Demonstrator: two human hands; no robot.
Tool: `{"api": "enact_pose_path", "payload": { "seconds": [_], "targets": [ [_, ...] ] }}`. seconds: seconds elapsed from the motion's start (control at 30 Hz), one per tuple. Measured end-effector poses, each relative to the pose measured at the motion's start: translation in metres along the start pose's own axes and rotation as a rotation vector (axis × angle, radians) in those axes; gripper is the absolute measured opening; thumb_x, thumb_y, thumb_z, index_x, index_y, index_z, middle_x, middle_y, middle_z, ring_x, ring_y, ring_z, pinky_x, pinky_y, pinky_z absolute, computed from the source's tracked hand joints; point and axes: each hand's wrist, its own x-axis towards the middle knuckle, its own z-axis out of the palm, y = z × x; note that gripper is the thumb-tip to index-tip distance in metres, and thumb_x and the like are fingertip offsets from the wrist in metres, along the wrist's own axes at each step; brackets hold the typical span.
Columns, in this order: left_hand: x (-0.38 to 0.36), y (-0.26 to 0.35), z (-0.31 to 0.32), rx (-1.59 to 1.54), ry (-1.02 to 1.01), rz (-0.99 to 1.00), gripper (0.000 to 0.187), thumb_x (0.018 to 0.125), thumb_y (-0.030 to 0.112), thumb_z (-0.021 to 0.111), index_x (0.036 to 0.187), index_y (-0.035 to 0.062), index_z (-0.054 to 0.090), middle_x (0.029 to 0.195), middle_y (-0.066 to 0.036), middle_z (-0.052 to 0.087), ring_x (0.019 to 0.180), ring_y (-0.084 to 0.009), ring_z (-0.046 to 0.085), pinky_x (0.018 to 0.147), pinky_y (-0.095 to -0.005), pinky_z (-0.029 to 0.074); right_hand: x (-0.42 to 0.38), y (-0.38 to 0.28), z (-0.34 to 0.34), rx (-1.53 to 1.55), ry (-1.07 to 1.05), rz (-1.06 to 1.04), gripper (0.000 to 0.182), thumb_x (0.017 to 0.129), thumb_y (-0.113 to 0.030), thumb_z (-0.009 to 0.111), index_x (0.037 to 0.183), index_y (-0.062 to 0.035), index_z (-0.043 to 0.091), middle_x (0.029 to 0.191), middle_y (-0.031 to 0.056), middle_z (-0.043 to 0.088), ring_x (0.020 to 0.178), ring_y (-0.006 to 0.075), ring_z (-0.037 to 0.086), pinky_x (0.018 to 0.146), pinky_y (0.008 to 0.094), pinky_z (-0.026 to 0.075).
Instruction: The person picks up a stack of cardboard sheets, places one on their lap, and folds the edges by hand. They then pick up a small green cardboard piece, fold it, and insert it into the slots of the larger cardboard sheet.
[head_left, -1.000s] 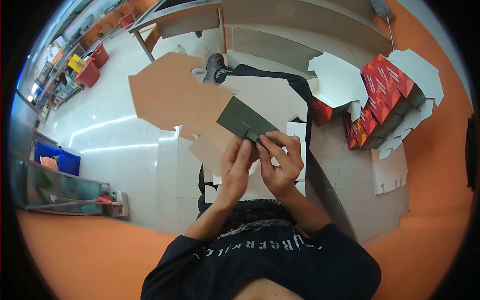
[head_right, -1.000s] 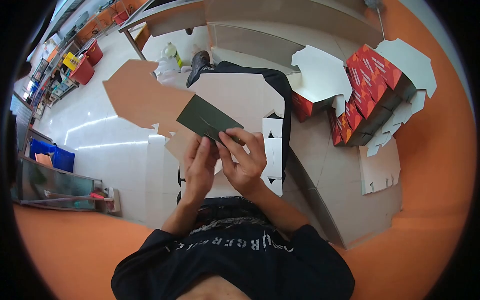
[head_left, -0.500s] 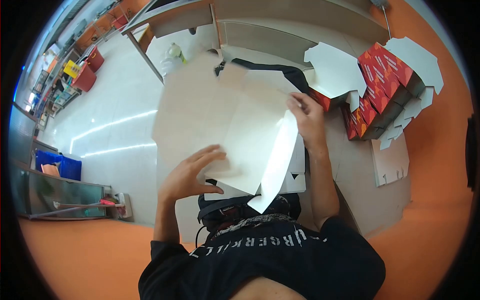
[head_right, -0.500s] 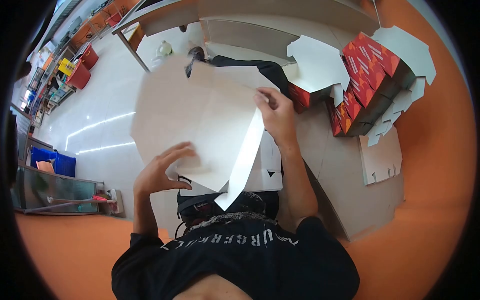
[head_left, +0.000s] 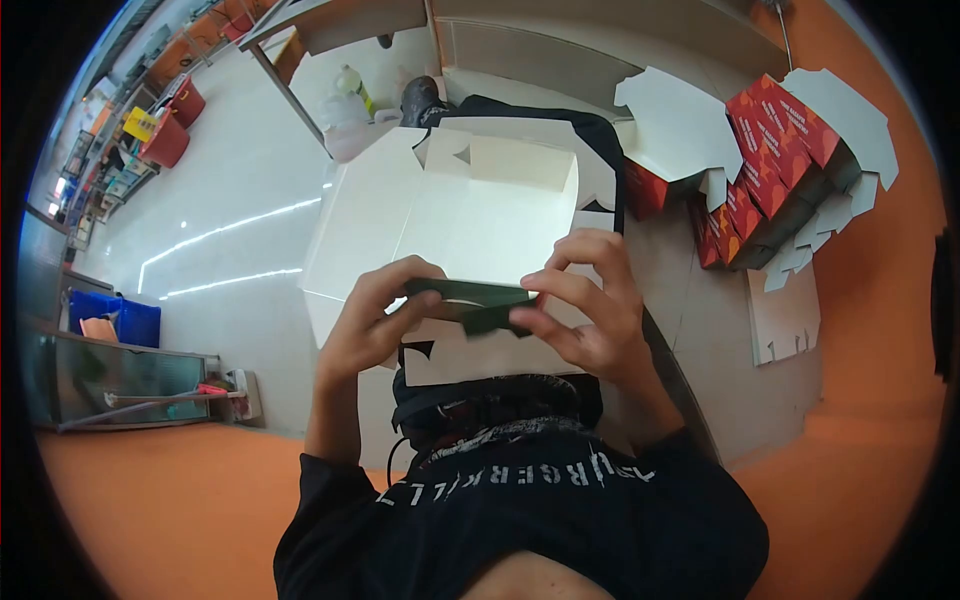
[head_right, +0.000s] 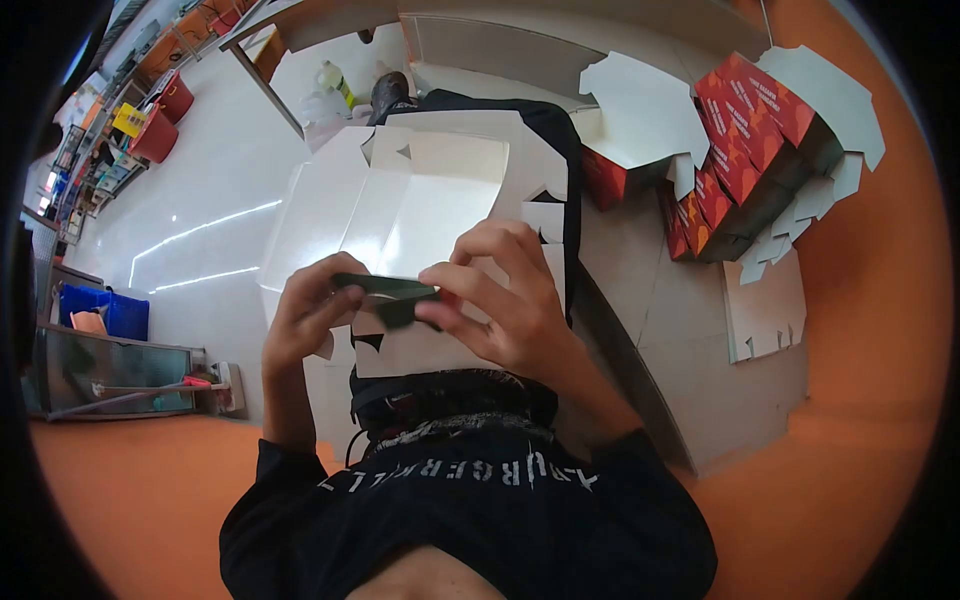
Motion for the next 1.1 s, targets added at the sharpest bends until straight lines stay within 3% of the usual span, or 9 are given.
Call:
{"api": "enact_pose_path", "payload": {
  "seconds": [0.23, 0.37, 0.53, 0.67, 0.77, 0.83, 0.93, 1.03, 1.1],
  "targets": [
    [-0.001, 0.001, 0.002, -0.131, 0.110, -0.192, 0.015, 0.091, 0.005, 0.059, 0.104, -0.0015, 0.060, 0.077, -0.002, 0.059, 0.068, -0.0069, 0.050, 0.061, -0.0227, 0.042, -0.004, -0.009, 0.021, -0.101, 0.337, 0.102, 0.025, 0.068, 0.002, 0.077, 0.089, -0.0035, 0.064, 0.090, 0.0085, 0.056, 0.082, 0.0252, 0.055, 0.069, 0.0337, 0.045],
    [0.005, 0.015, -0.004, 0.025, 0.051, -0.216, 0.014, 0.092, 0.006, 0.059, 0.104, -0.0021, 0.060, 0.078, -0.003, 0.061, 0.069, -0.0080, 0.052, 0.063, -0.0230, 0.043, 0.008, -0.017, 0.019, -0.088, 0.117, -0.032, 0.025, 0.066, 0.005, 0.077, 0.086, -0.0023, 0.063, 0.094, 0.0107, 0.057, 0.088, 0.0275, 0.057, 0.076, 0.0364, 0.048],
    [0.004, 0.022, -0.010, 0.185, 0.039, -0.070, 0.014, 0.088, 0.001, 0.059, 0.102, -0.0026, 0.062, 0.081, -0.008, 0.064, 0.069, -0.0146, 0.056, 0.065, -0.0272, 0.046, 0.023, -0.005, 0.007, 0.070, -0.132, 0.088, 0.025, 0.066, 0.000, 0.079, 0.085, -0.0081, 0.064, 0.099, 0.0072, 0.058, 0.090, 0.0251, 0.057, 0.075, 0.0354, 0.048],
    [0.003, 0.020, -0.012, 0.200, 0.029, 0.061, 0.016, 0.085, -0.003, 0.061, 0.101, -0.0027, 0.063, 0.084, -0.010, 0.065, 0.072, -0.0181, 0.059, 0.068, -0.0298, 0.048, 0.036, 0.002, -0.004, -0.153, -0.054, 0.130, 0.025, 0.066, 0.000, 0.078, 0.086, -0.0089, 0.065, 0.102, 0.0087, 0.059, 0.093, 0.0256, 0.057, 0.076, 0.0347, 0.048],
    [0.004, 0.024, -0.006, 0.222, 0.059, 0.103, 0.017, 0.084, -0.004, 0.061, 0.102, -0.0027, 0.064, 0.086, -0.010, 0.066, 0.074, -0.0177, 0.061, 0.069, -0.0292, 0.048, 0.033, 0.002, 0.007, 0.049, -0.185, 0.097, 0.025, 0.066, 0.001, 0.077, 0.087, -0.0090, 0.067, 0.105, 0.0094, 0.059, 0.098, 0.0266, 0.057, 0.079, 0.0351, 0.048],
    [0.004, 0.018, -0.004, 0.191, 0.087, 0.117, 0.017, 0.086, -0.004, 0.061, 0.102, -0.0023, 0.064, 0.088, -0.009, 0.067, 0.073, -0.0166, 0.061, 0.068, -0.0278, 0.049, 0.037, -0.005, 0.005, -0.060, -0.228, -0.051, 0.029, 0.066, 0.002, 0.076, 0.092, -0.0092, 0.069, 0.114, 0.0119, 0.057, 0.108, 0.0311, 0.055, 0.084, 0.0373, 0.047],
    [0.001, 0.013, -0.003, -0.014, 0.289, -0.170, 0.017, 0.088, -0.003, 0.060, 0.104, -0.0041, 0.064, 0.090, -0.010, 0.068, 0.075, -0.0160, 0.064, 0.069, -0.0270, 0.051, 0.044, 0.000, 0.013, -0.172, -0.065, -0.053, 0.037, 0.069, -0.003, 0.077, 0.105, -0.0117, 0.069, 0.125, 0.0171, 0.052, 0.115, 0.0363, 0.052, 0.092, 0.0401, 0.045],
    [0.015, 0.016, -0.003, -0.353, 0.655, 0.092, 0.020, 0.095, 0.004, 0.053, 0.109, -0.0087, 0.059, 0.095, -0.014, 0.067, 0.085, -0.0214, 0.069, 0.075, -0.0324, 0.056, 0.038, 0.001, 0.023, -0.146, 0.134, -0.074, 0.055, 0.070, -0.012, 0.081, 0.120, -0.0072, 0.060, 0.125, 0.0193, 0.052, 0.112, 0.0370, 0.054, 0.091, 0.0443, 0.048],
    [0.020, 0.025, -0.009, -0.574, 0.701, 0.310, 0.020, 0.094, 0.003, 0.051, 0.112, -0.0041, 0.054, 0.102, -0.013, 0.065, 0.094, -0.0243, 0.066, 0.084, -0.0455, 0.057, 0.022, -0.011, 0.039, 0.054, 0.001, -0.114, 0.055, 0.069, -0.016, 0.082, 0.118, -0.0056, 0.060, 0.122, 0.0198, 0.054, 0.111, 0.0372, 0.055, 0.090, 0.0448, 0.049]
  ]
}}
